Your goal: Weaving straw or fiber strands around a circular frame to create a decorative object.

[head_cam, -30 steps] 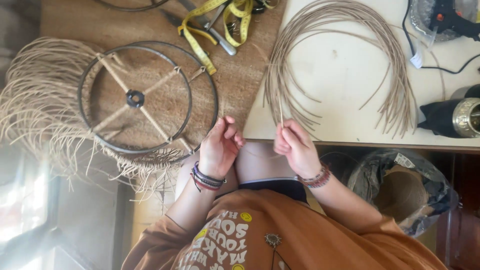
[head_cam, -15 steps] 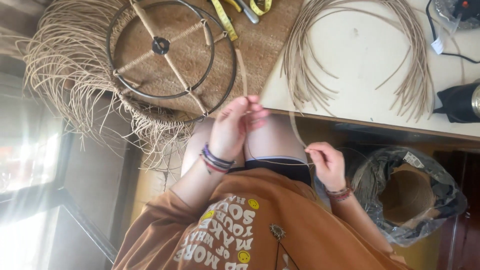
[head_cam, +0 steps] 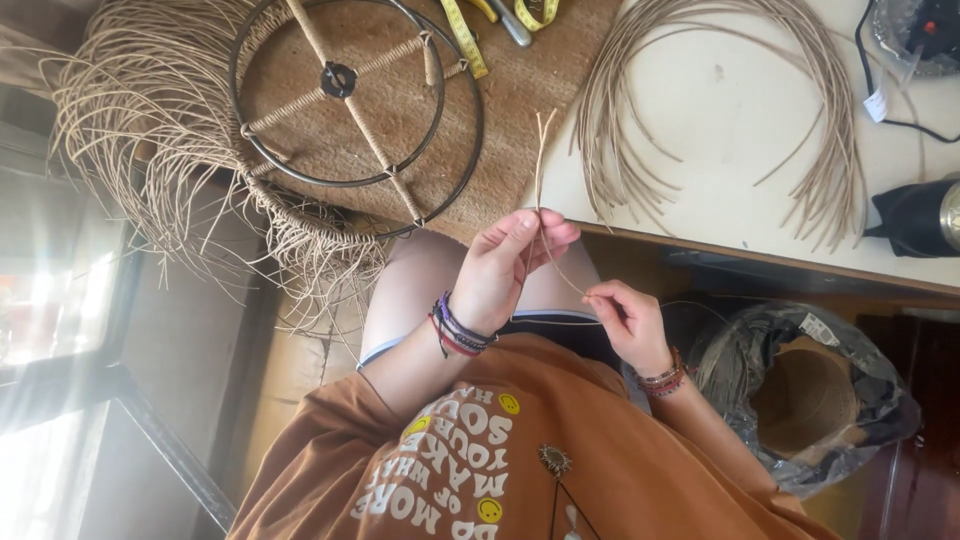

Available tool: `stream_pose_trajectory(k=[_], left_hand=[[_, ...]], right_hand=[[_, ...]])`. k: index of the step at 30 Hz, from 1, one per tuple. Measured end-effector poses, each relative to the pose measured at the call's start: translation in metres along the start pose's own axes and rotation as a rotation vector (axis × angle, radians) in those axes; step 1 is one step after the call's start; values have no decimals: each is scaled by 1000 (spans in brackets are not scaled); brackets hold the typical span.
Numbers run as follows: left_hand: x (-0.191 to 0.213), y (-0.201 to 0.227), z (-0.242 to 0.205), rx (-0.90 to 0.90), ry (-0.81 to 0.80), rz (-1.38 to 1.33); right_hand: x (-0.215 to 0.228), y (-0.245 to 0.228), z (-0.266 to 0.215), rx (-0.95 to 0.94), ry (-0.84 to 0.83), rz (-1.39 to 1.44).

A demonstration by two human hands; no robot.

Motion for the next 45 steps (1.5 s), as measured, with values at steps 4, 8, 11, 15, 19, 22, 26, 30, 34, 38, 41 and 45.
stream_pose_trajectory(k=[4, 8, 11, 15, 19, 22, 26, 30, 34, 38, 41, 45], left_hand=[[11, -2, 20, -76, 19, 27], [25, 28, 59, -203, 101, -102], [28, 41, 85, -250, 126, -251], [45, 24, 114, -264, 199, -351], [41, 23, 116, -238, 237, -349], [39, 26, 115, -258, 229, -363], [30, 38, 100, -294, 138, -434], [32, 50, 58, -351, -257, -389], [93, 62, -12, -233, -899, -319], [143, 53, -55, -108, -332, 1284], [165, 44, -77, -299, 53, 1886], [187, 34, -81, -9, 176, 1815]], right_hand=[[2, 4, 4, -57, 16, 47], [3, 4, 7, -264, -37, 406], [8, 5, 13, -372, -207, 387], [7, -16, 29, -236, -497, 101], [7, -14, 26, -118, -543, -69], [1, -15, 23, -320, -457, -122], [-10, 5, 2, -250, -284, -190], [-7, 24, -10, -136, -89, -185], [3, 4, 14, 23, -128, -74], [-13, -19, 62, 255, -211, -14], [-66, -25, 104, 302, -182, -15], [-145, -55, 162, 329, -58, -344]])
Point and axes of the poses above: each hand's wrist, its own z-axis towards the middle knuckle, its own x-axis out of the back of the hand, y = z × x, the point moved 2 cm from there along z, towards the middle knuckle, and after that the axes turned 6 degrees about -y, right-handed, at the moved point
